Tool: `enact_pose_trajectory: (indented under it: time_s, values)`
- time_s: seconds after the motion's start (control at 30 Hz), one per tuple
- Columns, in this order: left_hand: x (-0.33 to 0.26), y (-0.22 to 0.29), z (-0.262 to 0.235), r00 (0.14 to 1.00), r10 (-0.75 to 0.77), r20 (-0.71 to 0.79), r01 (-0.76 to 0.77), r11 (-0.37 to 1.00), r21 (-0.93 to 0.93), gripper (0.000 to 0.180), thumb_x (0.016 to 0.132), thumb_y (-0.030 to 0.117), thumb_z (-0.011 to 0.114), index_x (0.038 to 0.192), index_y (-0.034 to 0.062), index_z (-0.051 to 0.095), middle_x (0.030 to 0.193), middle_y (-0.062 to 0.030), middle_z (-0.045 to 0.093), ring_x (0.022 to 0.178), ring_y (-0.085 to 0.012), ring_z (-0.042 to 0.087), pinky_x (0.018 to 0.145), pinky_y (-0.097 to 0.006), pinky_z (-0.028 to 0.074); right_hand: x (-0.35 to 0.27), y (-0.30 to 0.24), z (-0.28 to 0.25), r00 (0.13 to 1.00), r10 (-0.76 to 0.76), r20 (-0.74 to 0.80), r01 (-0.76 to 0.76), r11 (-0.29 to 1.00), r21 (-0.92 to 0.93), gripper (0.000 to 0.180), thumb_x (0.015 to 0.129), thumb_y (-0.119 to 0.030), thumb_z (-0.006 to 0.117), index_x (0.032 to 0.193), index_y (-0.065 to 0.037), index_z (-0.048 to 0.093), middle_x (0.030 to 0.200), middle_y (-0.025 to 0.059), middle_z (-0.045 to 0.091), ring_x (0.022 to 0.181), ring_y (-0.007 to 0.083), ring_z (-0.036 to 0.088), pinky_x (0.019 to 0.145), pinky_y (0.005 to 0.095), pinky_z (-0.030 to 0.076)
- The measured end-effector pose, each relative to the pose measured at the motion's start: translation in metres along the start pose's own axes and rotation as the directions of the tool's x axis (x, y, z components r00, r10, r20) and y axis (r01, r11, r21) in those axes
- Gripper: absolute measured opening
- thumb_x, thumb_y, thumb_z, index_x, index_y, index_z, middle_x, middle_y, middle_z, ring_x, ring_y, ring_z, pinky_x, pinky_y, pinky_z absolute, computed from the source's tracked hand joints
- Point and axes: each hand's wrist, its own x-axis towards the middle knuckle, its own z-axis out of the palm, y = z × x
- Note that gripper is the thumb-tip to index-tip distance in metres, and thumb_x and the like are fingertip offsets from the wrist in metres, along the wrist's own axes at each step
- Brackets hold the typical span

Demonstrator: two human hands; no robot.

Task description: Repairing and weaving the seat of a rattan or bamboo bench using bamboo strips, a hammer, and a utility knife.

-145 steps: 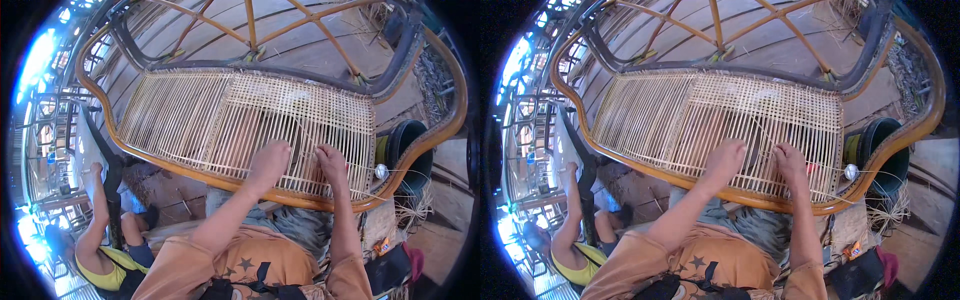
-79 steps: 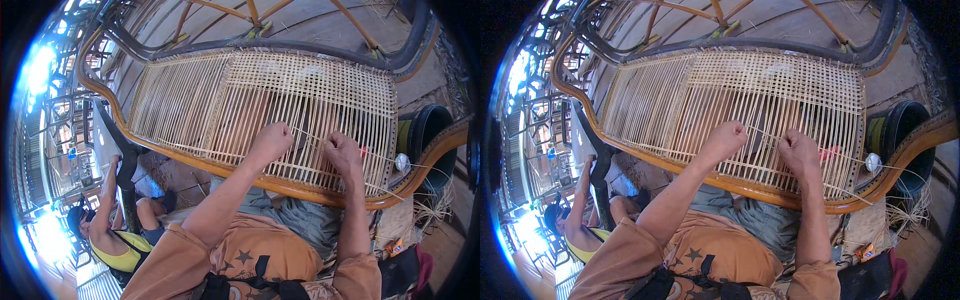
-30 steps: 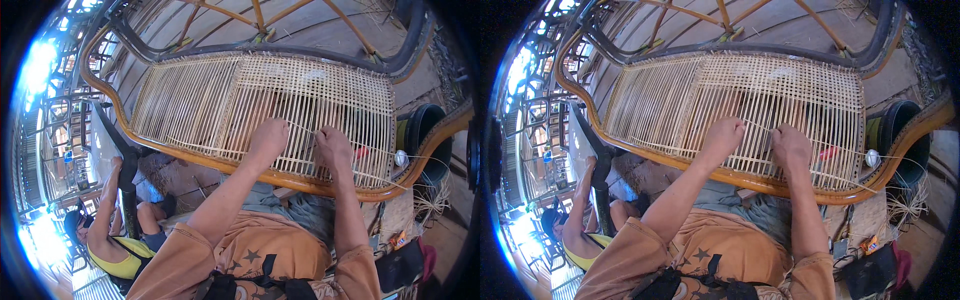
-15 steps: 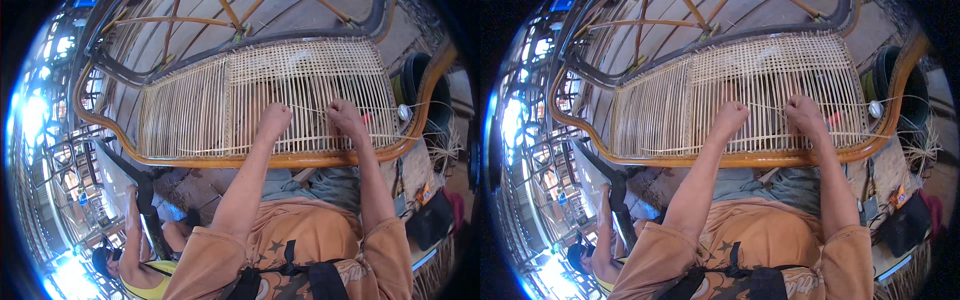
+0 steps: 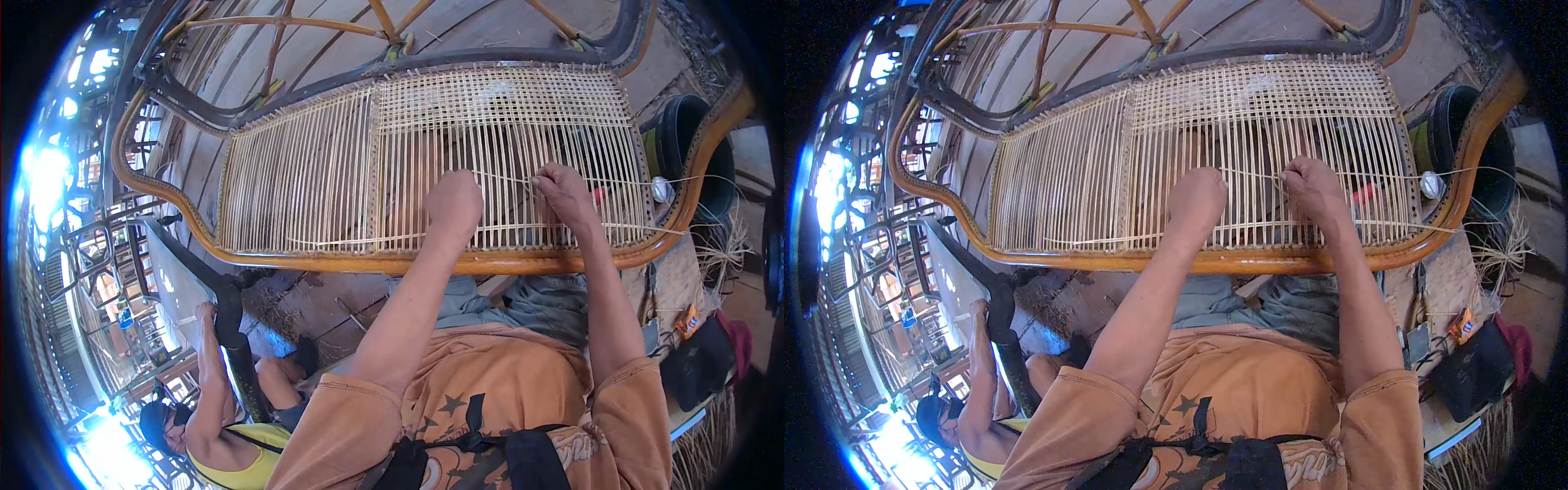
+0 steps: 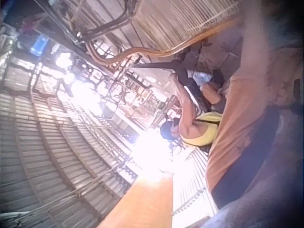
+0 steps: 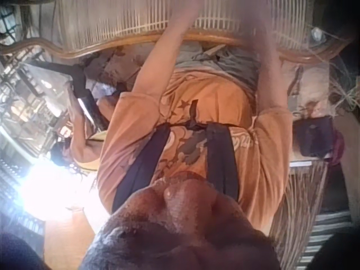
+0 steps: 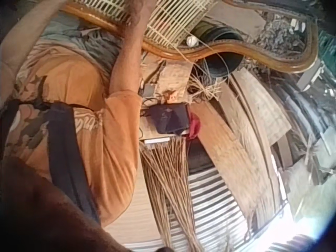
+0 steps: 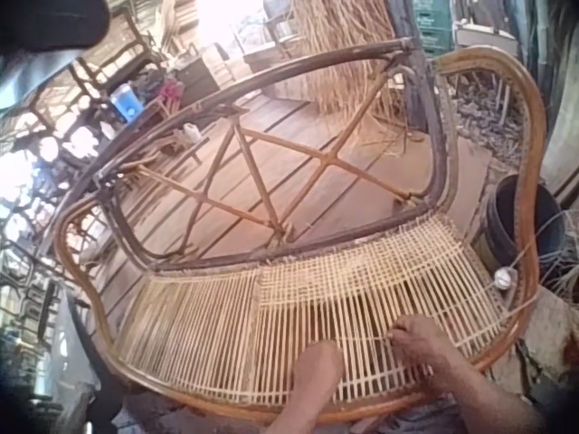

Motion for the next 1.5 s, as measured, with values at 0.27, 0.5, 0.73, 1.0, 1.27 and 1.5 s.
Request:
enact_pose_trajectory:
  time_s: [0.27, 0.5, 0.73, 1.0, 1.27, 1.5]
  values:
    - [0.008, -0.011, -0.01, 0.966, -0.118, 0.231, 0.208, 0.883, -0.42, 0.015, 0.076, 0.012, 0.056, 0.075, 0.0011, 0.066, 0.078, -0.0198, 0.066, 0.073, -0.035, 0.064, 0.069, -0.044, 0.051, -0.003, -0.009, 0.002, 0.999, 0.031, 0.017, -0.03, 0.998, -0.05, 0.027, 0.086, -0.028, 0.06, 0.084, -0.001, 0.063, 0.072, 0.0122, 0.063, 0.067, 0.0242, 0.062, 0.063, 0.0382, 0.048]
    - [-0.004, -0.005, -0.013, 0.999, -0.001, 0.047, 0.0, 1.0, 0.021, 0.016, 0.084, 0.014, 0.056, 0.082, 0.0008, 0.065, 0.083, -0.0188, 0.064, 0.077, -0.0371, 0.064, 0.073, -0.047, 0.052, -0.004, -0.01, -0.005, 0.985, 0.164, 0.047, -0.163, 0.986, -0.017, 0.027, 0.086, -0.028, 0.063, 0.082, -0.001, 0.065, 0.065, 0.0055, 0.058, 0.059, 0.0145, 0.055, 0.056, 0.0317, 0.043]
    - [-0.006, 0.003, -0.016, 0.989, 0.144, -0.028, -0.146, 0.984, -0.103, 0.022, 0.086, 0.016, 0.056, 0.105, 0.0091, 0.064, 0.103, -0.0159, 0.058, 0.092, -0.0342, 0.061, 0.082, -0.043, 0.049, -0.004, 0.021, -0.005, 0.998, 0.061, 0.004, -0.061, 0.995, 0.082, 0.017, 0.085, -0.015, 0.064, 0.076, -0.001, 0.062, 0.063, -0.0028, 0.052, 0.057, 0.0049, 0.046, 0.052, 0.0239, 0.04]
    - [-0.006, 0.0, -0.022, 0.981, 0.018, -0.192, -0.047, 0.988, -0.147, 0.018, 0.088, 0.019, 0.057, 0.09, 0.0046, 0.067, 0.09, -0.0188, 0.062, 0.085, -0.0358, 0.062, 0.075, -0.046, 0.05, -0.008, 0.003, -0.004, 0.999, 0.011, -0.032, -0.013, 0.998, -0.063, 0.016, 0.083, -0.017, 0.063, 0.082, -0.001, 0.065, 0.064, 0.0054, 0.058, 0.058, 0.0119, 0.054, 0.058, 0.0288, 0.045]
    - [-0.01, 0.004, -0.01, 0.998, 0.043, -0.035, -0.041, 0.998, 0.049, 0.018, 0.083, 0.018, 0.059, 0.076, 0.0023, 0.066, 0.078, -0.0193, 0.064, 0.071, -0.0352, 0.065, 0.064, -0.045, 0.052, -0.009, 0.013, -0.002, 0.999, 0.043, -0.011, -0.042, 0.997, 0.066, 0.019, 0.083, -0.02, 0.063, 0.085, -0.002, 0.066, 0.064, 0.0096, 0.061, 0.058, 0.0157, 0.058, 0.06, 0.0312, 0.048]
    - [0.007, -0.015, -0.013, 0.939, -0.132, 0.316, 0.253, 0.89, -0.38, 0.021, 0.081, 0.02, 0.06, 0.074, 0.0009, 0.067, 0.063, -0.0151, 0.063, 0.059, -0.0279, 0.062, 0.06, -0.04, 0.049, -0.004, 0.019, -0.006, 0.996, 0.083, 0.03, -0.085, 0.993, 0.078, 0.015, 0.084, -0.015, 0.061, 0.08, 0.0, 0.063, 0.063, 0.0028, 0.056, 0.058, 0.0104, 0.053, 0.056, 0.0274, 0.044]
